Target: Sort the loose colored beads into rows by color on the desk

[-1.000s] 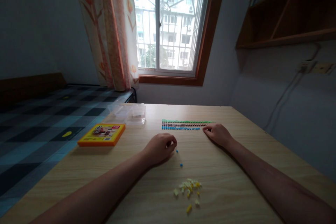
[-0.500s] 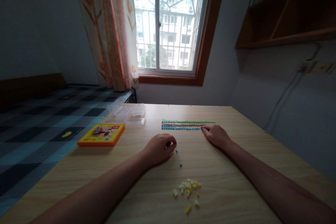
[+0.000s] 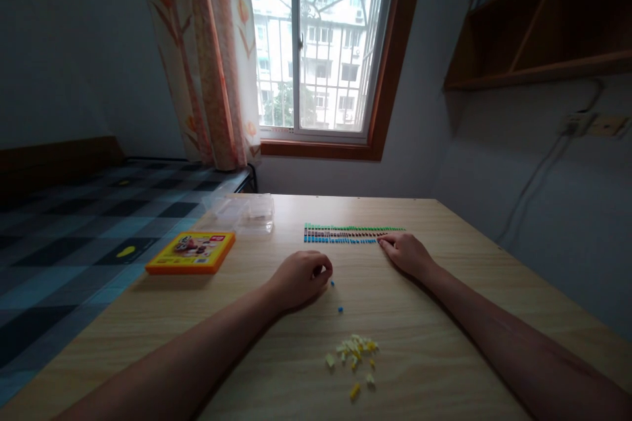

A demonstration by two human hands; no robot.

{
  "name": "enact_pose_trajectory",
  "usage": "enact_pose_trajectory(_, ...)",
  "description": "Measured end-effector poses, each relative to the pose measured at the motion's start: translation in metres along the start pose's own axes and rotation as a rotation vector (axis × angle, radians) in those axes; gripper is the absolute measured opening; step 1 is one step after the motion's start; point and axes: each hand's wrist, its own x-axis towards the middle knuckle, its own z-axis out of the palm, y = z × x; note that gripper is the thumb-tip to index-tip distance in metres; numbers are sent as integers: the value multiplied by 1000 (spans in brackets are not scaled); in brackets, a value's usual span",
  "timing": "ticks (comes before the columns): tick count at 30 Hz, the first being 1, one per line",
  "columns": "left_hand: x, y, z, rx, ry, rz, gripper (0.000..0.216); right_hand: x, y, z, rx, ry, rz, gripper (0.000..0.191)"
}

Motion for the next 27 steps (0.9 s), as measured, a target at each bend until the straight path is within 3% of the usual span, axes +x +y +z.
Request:
enact_pose_trajectory(4, 0, 0, 0, 0, -12, -3, 14, -1, -4, -3, 47, 20, -24, 29)
enact_pose_trajectory(7, 0, 0, 0, 3, -22, 0, 14, -6, -17, -5, 131, 17, -156, 25)
enact_pose_trajectory(13, -1, 0, -1, 18, -37, 16, 14, -27, -67, -8, 333, -200, -422, 18)
enact_pose_trajectory(18, -3, -1, 1, 36, -50, 35, 15, -41, -92, -11, 341, -332, -485, 18)
enact_pose_trajectory(27, -3, -2, 3, 75, -56, 40, 14, -44, -97, -12, 348, -389, -495, 15)
